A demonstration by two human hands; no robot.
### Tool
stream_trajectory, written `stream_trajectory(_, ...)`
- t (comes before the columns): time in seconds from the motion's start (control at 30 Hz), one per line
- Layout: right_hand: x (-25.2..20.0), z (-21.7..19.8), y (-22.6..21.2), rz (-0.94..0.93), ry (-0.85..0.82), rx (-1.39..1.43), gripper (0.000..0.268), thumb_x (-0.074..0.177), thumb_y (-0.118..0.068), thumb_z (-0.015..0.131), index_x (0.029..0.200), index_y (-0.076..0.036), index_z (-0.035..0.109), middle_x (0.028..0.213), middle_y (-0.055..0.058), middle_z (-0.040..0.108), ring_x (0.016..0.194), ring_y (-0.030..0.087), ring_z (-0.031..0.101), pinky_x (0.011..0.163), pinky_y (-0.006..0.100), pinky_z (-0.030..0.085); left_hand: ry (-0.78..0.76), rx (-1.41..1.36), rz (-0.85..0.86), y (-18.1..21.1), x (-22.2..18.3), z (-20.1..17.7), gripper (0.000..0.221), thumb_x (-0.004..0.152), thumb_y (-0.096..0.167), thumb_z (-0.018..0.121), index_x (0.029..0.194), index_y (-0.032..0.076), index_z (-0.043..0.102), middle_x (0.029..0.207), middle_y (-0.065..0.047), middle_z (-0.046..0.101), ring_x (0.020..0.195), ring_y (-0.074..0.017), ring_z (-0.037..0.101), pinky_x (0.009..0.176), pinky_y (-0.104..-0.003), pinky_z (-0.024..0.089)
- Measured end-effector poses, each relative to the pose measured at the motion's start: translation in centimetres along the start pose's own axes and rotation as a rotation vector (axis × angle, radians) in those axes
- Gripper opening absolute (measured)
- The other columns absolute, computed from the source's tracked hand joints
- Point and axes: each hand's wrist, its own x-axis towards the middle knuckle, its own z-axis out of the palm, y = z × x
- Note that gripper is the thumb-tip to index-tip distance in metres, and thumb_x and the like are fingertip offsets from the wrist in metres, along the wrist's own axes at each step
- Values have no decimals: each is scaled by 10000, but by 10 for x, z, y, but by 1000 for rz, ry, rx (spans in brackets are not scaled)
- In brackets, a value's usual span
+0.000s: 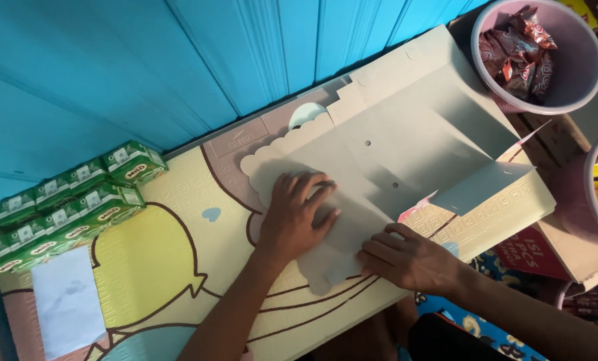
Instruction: The person sits on the floor at a low table and folds a flat die-cut cardboard box, pressing the flaps and creases to shape it. They then apply a strip of pink decorative tape along the box edge and press the box flat.
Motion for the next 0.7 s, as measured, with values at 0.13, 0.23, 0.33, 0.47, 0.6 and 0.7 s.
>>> stream_trajectory(0.13,-11,9,5,-6,-10,-26,274,906,-266,685,1141,-133,637,1198,45,642,1086,232,640,932,419,503,-7,-6,5,-7,-3,7,371,872,240,732,1191,60,670,1278,-67,572,1124,-269,541,1109,-479,376)
stream_trajectory(0.23,-10,13,7,-7,97,-48,200,992,-333,619,1090,-178,699,959,28,686,903,210,709,866,464,570,-117,52,-42,-16,-10,21,407,943,410,670,1296,207,654,1321,-56,589,1193,-294,608,1055,-598,437)
stream_trajectory(0.33,-8,9,7,-10,101,-36,205,989,-332,623,1106,-181,697,974,40,696,916,220,717,858,462,573,-111,58,-33,-17,-11,22,413,939,415,664,1300,216,651,1331,-46,589,1190,-289,610,1053,-591,438)
stream_trajectory(0.47,-9,7,8,-13,93,-30,202,981,-336,642,1094,-177,693,968,50,698,912,225,718,859,467,570,-122,48,-39,-17,-11,21,421,940,417,663,1308,212,649,1329,-53,592,1182,-296,614,1059,-604,434)
stream_trajectory(0.6,-9,9,8,-1,84,-72,226,998,-382,606,1080,-190,692,961,36,688,895,218,711,836,453,572,-125,47,-41,-18,-11,23,417,953,416,648,1314,209,649,1333,-51,588,1191,-291,609,1067,-601,427)
stream_trajectory(0.7,-11,8,10,-14,92,-73,253,1004,-397,611,1082,-173,700,970,76,695,898,230,715,847,455,570,-136,40,-51,-16,-10,20,414,949,413,655,1306,204,654,1321,-54,595,1169,-291,619,1067,-598,430)
